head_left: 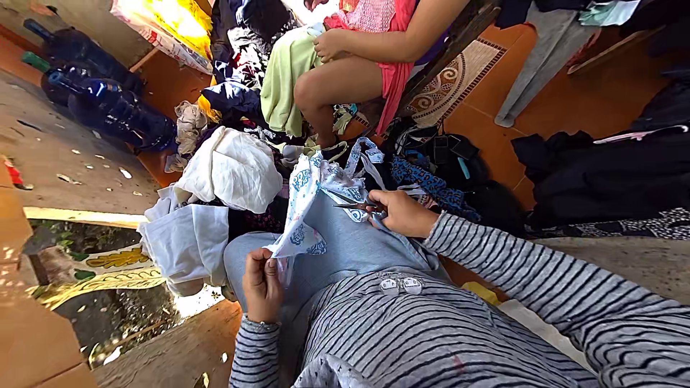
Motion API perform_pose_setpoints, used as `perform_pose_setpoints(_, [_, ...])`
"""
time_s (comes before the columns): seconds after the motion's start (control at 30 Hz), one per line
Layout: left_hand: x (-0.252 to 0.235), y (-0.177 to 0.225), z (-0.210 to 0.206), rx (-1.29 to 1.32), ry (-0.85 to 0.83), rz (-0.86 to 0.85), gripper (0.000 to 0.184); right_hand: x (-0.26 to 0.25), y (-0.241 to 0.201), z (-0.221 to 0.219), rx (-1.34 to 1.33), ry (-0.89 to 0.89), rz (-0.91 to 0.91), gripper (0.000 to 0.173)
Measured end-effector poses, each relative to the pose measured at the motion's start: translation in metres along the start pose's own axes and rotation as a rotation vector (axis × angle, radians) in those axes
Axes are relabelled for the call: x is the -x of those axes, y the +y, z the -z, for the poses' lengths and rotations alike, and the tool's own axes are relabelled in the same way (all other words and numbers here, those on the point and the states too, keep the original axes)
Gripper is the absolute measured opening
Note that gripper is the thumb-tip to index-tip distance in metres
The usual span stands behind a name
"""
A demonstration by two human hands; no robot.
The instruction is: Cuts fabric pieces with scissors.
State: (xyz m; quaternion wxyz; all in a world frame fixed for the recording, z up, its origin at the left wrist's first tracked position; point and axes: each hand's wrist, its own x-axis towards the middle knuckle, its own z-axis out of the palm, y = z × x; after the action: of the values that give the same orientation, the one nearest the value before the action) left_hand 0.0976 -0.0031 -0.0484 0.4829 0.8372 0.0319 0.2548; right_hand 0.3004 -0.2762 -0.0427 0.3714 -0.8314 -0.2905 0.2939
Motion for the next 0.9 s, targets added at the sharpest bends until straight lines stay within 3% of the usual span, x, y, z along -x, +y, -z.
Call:
perform_pose_setpoints(0.07, [0.008,0.017,0.021,0.077,-0.296,0.189,0.022,0.005,0.008,0.016,0.04,-0.132,0.02,0.018])
perform_pose_setpoints(0.17, [0.015,0.04,0.034,0.225,-0.916,0.527,0.02,0.015,0.025,0.04,0.224,-0.403,-0.027,0.018])
perform_pose_setpoints(0.23, [0.015,0.038,0.024,0.295,-1.109,0.622,0.02,0.023,0.034,0.043,0.299,-0.501,-0.081,0.018])
perform_pose_setpoints(0.3, [0.012,0.034,0.016,0.221,-1.048,0.637,0.024,0.032,0.036,0.04,0.199,-0.413,-0.135,0.024])
perform_pose_setpoints(0.4, [0.006,0.039,-0.001,-0.065,-0.741,0.513,0.026,0.045,0.034,0.038,-0.023,-0.232,-0.119,0.049])
perform_pose_setpoints(0.47, [0.007,0.04,-0.022,-0.18,-0.552,0.327,0.038,0.053,0.027,0.036,-0.144,-0.253,-0.114,0.046])
perform_pose_setpoints(0.53, [0.005,0.037,-0.046,-0.272,-0.468,0.186,0.062,0.059,0.016,0.032,-0.248,-0.362,-0.141,0.036])
perform_pose_setpoints(0.57, [0.005,0.034,-0.057,-0.298,-0.452,0.149,0.062,0.06,0.01,0.031,-0.283,-0.421,-0.168,0.032])
perform_pose_setpoints(0.67, [0.004,0.02,-0.072,-0.314,-0.344,0.084,0.018,0.061,-0.009,0.033,-0.387,-0.607,-0.305,0.028])
perform_pose_setpoints(0.7, [0.004,0.02,-0.071,-0.307,-0.298,0.066,0.013,0.06,-0.015,0.034,-0.415,-0.658,-0.353,0.028])
perform_pose_setpoints(0.8, [0.004,0.026,-0.067,-0.266,-0.219,-0.018,0.013,0.056,-0.02,0.029,-0.487,-0.721,-0.42,0.032])
perform_pose_setpoints(0.9, [0.007,0.031,-0.067,-0.231,-0.229,-0.107,0.017,0.045,-0.021,0.013,-0.587,-0.676,-0.427,0.038])
